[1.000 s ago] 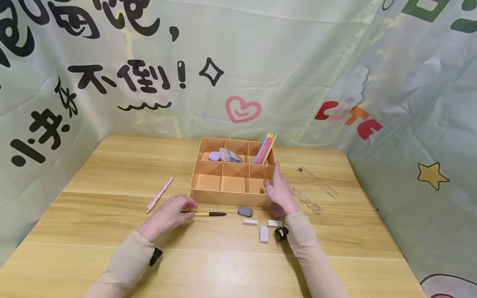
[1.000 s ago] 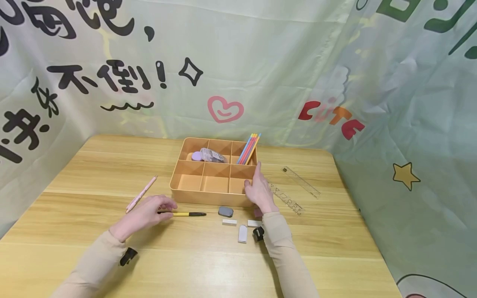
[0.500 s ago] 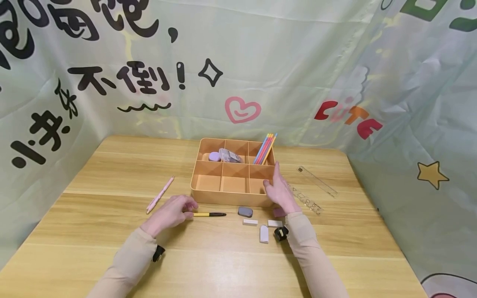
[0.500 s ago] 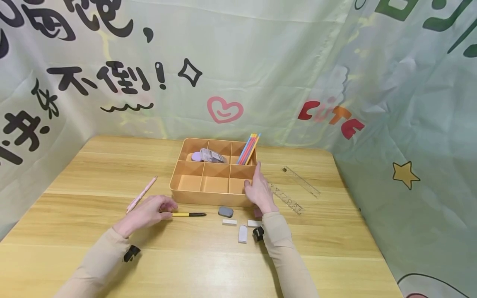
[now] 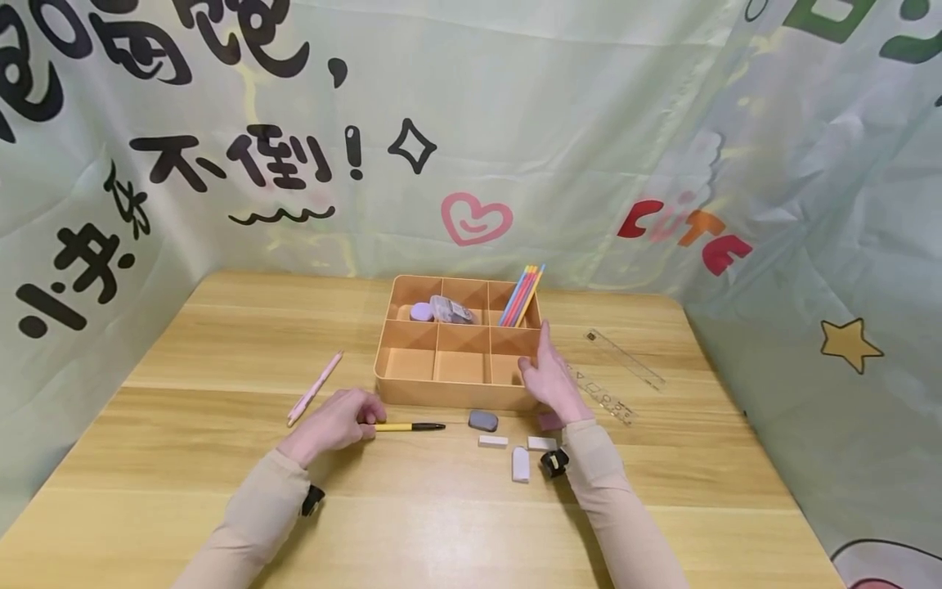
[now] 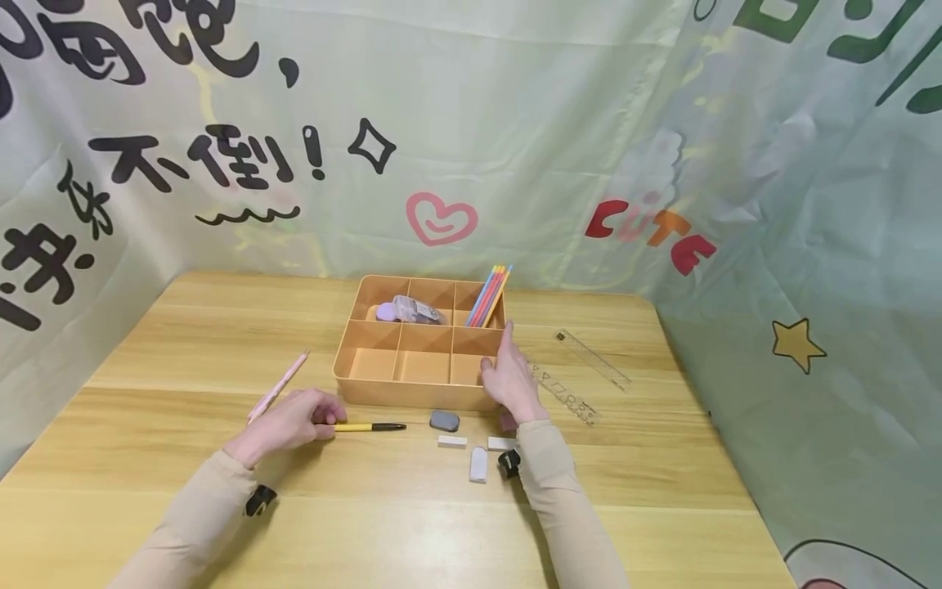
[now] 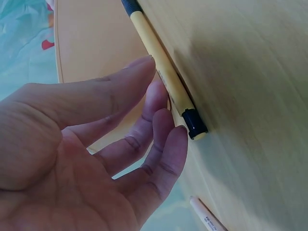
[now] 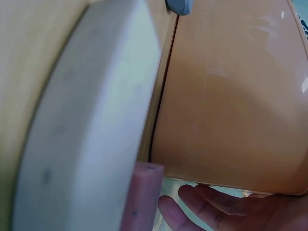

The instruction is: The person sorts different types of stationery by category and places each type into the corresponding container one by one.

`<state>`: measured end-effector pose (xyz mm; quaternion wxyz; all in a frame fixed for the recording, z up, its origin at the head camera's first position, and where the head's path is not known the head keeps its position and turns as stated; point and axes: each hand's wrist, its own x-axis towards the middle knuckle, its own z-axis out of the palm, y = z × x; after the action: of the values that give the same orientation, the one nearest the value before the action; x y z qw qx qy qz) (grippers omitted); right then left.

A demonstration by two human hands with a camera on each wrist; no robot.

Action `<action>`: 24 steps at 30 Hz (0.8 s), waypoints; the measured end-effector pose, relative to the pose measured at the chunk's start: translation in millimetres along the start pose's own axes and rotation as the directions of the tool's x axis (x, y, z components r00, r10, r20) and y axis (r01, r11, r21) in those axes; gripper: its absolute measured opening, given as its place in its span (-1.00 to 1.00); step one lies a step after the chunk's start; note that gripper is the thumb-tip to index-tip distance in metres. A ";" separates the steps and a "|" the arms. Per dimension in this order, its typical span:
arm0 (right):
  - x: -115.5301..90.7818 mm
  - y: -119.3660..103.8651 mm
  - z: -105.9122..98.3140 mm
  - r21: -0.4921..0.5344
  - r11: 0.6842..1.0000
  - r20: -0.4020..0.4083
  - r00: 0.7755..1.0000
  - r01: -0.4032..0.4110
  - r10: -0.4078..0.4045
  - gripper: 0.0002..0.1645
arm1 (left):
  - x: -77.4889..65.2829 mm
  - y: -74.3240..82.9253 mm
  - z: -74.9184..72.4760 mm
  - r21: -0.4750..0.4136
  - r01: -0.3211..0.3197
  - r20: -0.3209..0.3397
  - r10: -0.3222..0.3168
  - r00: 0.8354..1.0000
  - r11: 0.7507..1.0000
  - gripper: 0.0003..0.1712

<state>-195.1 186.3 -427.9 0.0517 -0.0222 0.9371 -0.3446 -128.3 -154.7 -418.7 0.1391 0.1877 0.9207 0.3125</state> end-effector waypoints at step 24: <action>-0.5 -0.9 0.6 0.002 1.000 -0.004 1.000 -0.011 0.011 0.06 | 2.9 -12.1 -4.2 0.007 0.089 -0.038 -0.089 0.995 0.996 -0.90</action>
<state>-194.5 185.3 -427.7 0.0519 -0.0165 0.9369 -0.3454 -135.5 -164.5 -423.5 0.1348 0.1412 0.9319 0.3057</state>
